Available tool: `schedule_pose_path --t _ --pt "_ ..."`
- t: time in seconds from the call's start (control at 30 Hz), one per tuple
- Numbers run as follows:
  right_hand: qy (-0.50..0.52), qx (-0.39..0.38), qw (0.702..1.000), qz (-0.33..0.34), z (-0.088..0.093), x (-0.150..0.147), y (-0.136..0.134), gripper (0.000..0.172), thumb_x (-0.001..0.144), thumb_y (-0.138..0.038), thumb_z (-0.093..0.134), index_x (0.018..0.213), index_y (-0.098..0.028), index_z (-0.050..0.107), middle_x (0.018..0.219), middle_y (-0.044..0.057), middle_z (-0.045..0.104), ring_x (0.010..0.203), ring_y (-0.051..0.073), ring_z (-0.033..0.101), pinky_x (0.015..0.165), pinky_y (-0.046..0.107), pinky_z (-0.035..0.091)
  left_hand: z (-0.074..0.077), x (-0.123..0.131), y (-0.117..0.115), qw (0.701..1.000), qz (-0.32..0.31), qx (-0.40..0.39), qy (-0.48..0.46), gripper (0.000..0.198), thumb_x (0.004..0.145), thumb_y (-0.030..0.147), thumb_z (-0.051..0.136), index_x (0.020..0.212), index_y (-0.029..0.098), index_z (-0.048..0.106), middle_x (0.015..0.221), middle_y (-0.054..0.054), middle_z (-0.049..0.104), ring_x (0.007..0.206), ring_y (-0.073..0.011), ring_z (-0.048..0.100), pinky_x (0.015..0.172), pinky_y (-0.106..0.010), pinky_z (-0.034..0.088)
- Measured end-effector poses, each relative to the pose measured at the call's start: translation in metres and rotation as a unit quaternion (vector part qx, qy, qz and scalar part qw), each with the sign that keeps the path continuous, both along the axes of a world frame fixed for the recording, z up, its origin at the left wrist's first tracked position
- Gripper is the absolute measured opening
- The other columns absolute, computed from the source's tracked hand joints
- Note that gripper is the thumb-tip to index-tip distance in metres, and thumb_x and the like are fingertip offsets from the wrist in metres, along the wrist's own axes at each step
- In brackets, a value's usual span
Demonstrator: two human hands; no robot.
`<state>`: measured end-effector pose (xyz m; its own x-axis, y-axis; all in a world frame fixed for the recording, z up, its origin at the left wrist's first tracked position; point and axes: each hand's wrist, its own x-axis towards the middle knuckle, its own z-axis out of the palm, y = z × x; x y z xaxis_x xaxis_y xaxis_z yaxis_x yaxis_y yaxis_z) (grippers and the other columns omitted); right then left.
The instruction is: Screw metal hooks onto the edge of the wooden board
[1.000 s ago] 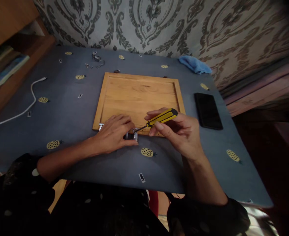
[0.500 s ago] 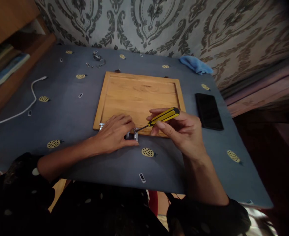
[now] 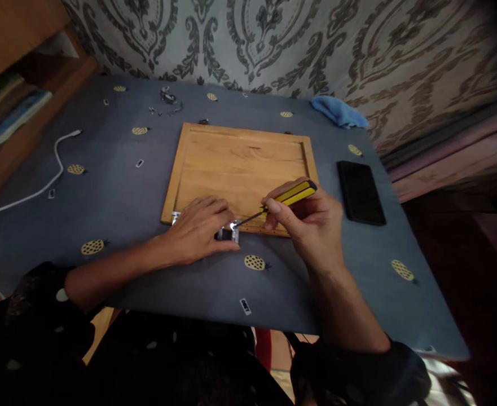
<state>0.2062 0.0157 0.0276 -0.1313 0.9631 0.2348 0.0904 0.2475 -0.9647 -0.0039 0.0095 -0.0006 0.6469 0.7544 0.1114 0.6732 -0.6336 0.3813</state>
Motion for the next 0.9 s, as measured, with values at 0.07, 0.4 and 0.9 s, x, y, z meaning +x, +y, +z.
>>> schedule_pose_path --t 0.07,0.4,0.9 --pt "0.015 -0.010 0.999 0.029 0.001 0.003 0.000 0.024 0.079 -0.043 0.083 0.085 -0.024 0.069 0.081 -0.002 0.071 0.052 0.009 0.062 0.051 0.024 0.056 0.000 0.000 0.000 1.000 0.000 -0.001 0.001 0.051 0.089 0.060 0.067 0.114 0.016 0.066 0.107 -0.008 0.065 0.102 -0.0272 0.059 0.085 -0.039 0.045" --pt "0.021 0.003 0.998 0.060 0.004 0.011 -0.003 0.012 0.081 -0.032 0.082 0.092 -0.026 0.080 0.092 0.001 0.080 0.044 0.008 0.059 0.044 0.026 0.056 0.002 0.001 0.000 1.000 0.002 -0.002 0.009 0.049 0.090 0.060 0.066 0.111 0.016 0.066 0.107 -0.008 0.065 0.101 -0.0270 0.058 0.084 -0.038 0.044" --pt "0.027 0.008 0.996 0.085 0.004 0.010 -0.001 0.013 0.083 -0.036 0.081 0.090 -0.025 0.080 0.089 0.000 0.077 0.052 0.008 0.066 0.052 0.023 0.061 -0.003 -0.001 0.000 1.000 0.000 0.006 -0.003 0.053 0.091 0.065 0.060 0.113 0.017 0.066 0.109 -0.008 0.064 0.102 -0.0263 0.057 0.085 -0.039 0.045"
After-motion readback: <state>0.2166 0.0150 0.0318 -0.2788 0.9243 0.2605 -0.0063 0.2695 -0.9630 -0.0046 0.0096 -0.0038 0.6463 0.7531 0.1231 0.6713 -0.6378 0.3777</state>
